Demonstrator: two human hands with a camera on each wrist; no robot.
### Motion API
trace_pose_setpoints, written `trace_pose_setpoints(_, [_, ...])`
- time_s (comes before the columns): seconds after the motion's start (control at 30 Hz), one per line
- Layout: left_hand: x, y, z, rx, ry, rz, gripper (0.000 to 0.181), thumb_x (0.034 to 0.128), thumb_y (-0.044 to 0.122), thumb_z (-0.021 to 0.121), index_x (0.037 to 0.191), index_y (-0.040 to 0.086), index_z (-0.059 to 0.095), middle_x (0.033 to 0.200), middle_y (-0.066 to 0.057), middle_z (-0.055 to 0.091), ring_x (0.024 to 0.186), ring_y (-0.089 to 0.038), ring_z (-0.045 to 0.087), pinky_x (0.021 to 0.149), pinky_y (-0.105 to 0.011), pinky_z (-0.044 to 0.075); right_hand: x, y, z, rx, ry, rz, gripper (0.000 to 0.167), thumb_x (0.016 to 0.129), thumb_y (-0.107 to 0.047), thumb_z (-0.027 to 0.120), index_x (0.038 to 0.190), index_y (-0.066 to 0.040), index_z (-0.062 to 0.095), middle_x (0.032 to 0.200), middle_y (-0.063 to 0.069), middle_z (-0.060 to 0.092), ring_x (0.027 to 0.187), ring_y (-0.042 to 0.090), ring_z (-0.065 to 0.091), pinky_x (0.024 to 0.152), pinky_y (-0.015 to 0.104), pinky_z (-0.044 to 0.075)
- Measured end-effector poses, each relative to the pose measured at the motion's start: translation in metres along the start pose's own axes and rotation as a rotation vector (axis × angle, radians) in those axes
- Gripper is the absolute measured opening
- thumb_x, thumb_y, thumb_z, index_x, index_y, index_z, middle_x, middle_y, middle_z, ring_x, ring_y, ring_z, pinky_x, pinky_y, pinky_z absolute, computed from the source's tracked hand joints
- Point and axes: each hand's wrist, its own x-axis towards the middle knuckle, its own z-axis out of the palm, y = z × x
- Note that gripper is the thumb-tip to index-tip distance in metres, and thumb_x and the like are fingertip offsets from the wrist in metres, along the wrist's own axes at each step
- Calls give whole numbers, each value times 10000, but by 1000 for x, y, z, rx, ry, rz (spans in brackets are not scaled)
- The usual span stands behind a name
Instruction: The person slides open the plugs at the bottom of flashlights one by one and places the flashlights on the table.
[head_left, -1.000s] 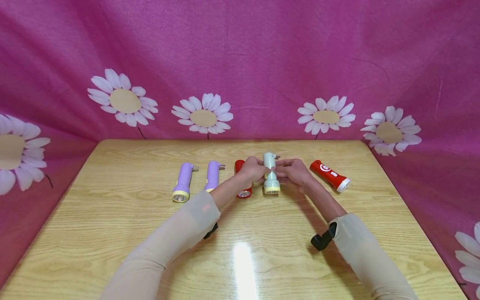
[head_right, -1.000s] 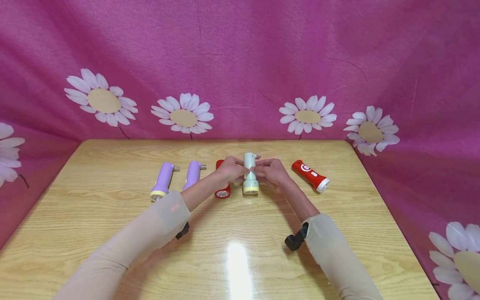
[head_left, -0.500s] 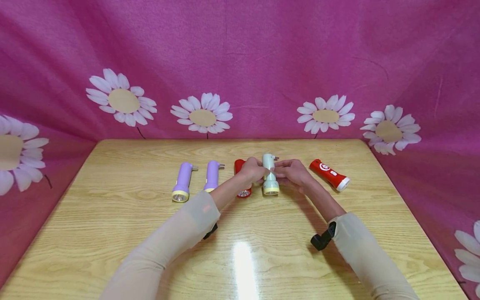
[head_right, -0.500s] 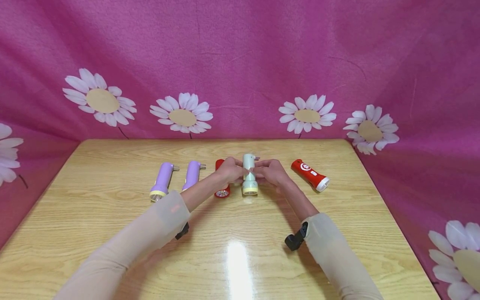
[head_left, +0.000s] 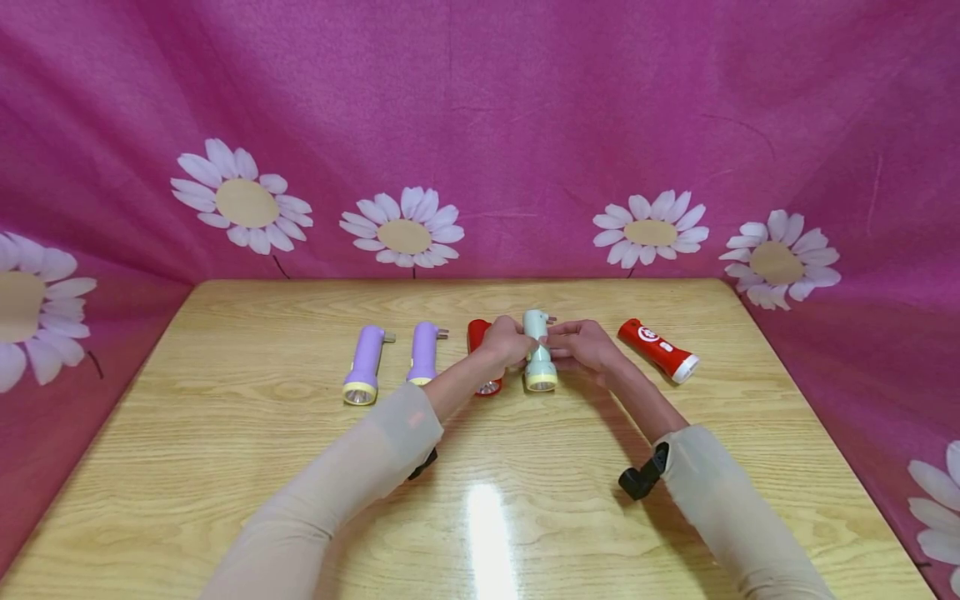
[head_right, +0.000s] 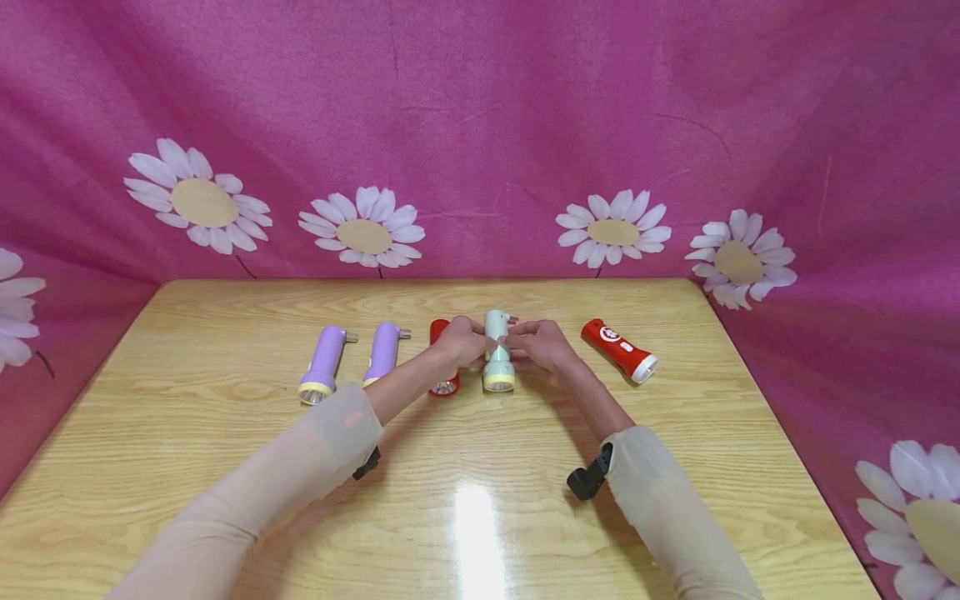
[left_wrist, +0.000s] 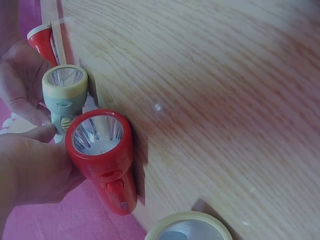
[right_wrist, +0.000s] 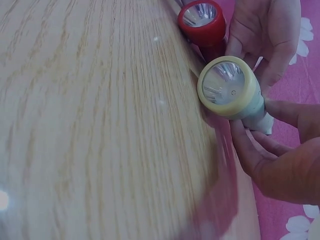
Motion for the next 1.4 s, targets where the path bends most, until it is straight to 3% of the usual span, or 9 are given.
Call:
trace_pose_setpoints(0.27, [0, 0, 1, 37, -5, -16, 265, 922, 27, 689, 1141, -106, 618, 1123, -163, 632, 996, -235, 630, 818, -322, 583, 3, 2, -2, -9, 5, 12, 430, 980, -41, 612, 1321, 182, 471, 913, 100, 703, 817, 155, 702, 805, 328, 594])
trace_pose_setpoints(0.57, [-1, 0, 0, 82, -8, -24, 228, 935, 122, 713, 1052, -68, 666, 999, -106, 644, 858, -182, 597, 793, -322, 572, 4, 0, 0, -70, 27, 31, 422, 984, -73, 619, 1320, 154, 503, 1110, 196, 644, 831, 155, 691, 819, 329, 590])
trace_pose_setpoints(0.83, [0, 1, 0, 138, -1, -28, 241, 954, 171, 696, 1048, -44, 645, 968, -88, 626, 840, -176, 559, 681, -245, 498, 6, 2, -2, -52, 18, 22, 441, 982, -57, 619, 1328, 180, 483, 996, 142, 685, 835, 158, 694, 820, 328, 589])
trace_pose_setpoints(1.4, [2, 3, 4, 219, 16, -26, 299, 942, 99, 680, 1170, -66, 582, 1040, -117, 615, 903, -205, 561, 740, -260, 502, 7, 1, -1, -73, 36, 38, 353, 980, -49, 619, 1250, 163, 538, 991, 136, 656, 810, 150, 678, 805, 334, 595])
